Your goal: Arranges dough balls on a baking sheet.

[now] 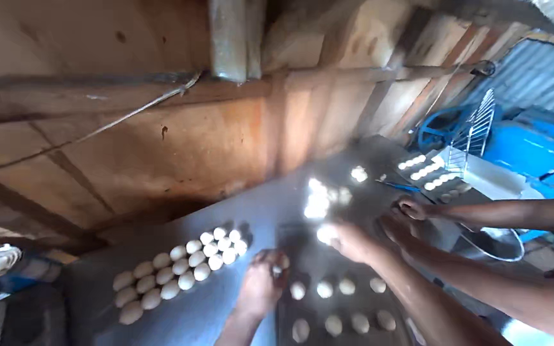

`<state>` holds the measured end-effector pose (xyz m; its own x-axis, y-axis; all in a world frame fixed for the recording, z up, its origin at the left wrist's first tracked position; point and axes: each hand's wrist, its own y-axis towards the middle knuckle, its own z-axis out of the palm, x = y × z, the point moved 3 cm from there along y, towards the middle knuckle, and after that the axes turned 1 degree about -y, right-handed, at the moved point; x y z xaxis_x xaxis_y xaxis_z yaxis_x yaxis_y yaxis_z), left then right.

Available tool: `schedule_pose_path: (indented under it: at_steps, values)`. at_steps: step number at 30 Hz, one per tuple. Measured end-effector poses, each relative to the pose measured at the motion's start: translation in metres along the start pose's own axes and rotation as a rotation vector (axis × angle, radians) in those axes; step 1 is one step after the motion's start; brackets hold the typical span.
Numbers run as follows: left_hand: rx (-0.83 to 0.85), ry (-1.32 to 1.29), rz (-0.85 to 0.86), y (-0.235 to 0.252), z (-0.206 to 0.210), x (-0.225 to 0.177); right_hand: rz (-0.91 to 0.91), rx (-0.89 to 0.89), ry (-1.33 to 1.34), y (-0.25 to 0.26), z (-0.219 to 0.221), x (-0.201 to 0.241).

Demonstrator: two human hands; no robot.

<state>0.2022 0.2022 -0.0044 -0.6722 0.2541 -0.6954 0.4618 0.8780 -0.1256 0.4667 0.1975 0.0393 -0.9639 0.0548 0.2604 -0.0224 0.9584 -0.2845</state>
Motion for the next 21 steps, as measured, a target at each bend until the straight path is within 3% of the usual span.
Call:
schedule_pose_path:
  at_steps: [2, 5, 9, 13, 16, 21]
  values:
    - [0.112, 0.110, -0.031, 0.036, 0.023, -0.021, -0.002, 0.020, -0.018, -0.005, 0.018, -0.008]
    - [0.178, 0.218, -0.141, 0.066, 0.056, -0.010, -0.023, 0.045, 0.044, 0.000, 0.054, -0.012]
    - [0.038, 0.257, -0.184, 0.089, 0.040, -0.014, -0.024, 0.014, 0.083, 0.020, 0.041, -0.015]
    - [0.169, 0.392, -0.210, 0.102, 0.054, -0.021, -0.067, 0.108, 0.048, 0.040, 0.059, -0.015]
    - [0.204, 0.536, -0.128, 0.104, 0.068, -0.050, -0.063, 0.105, 0.072, 0.040, 0.067, -0.025]
    - [0.246, 0.482, -0.090, 0.114, 0.094, -0.060, -0.051, 0.030, 0.173, 0.023, 0.062, -0.057]
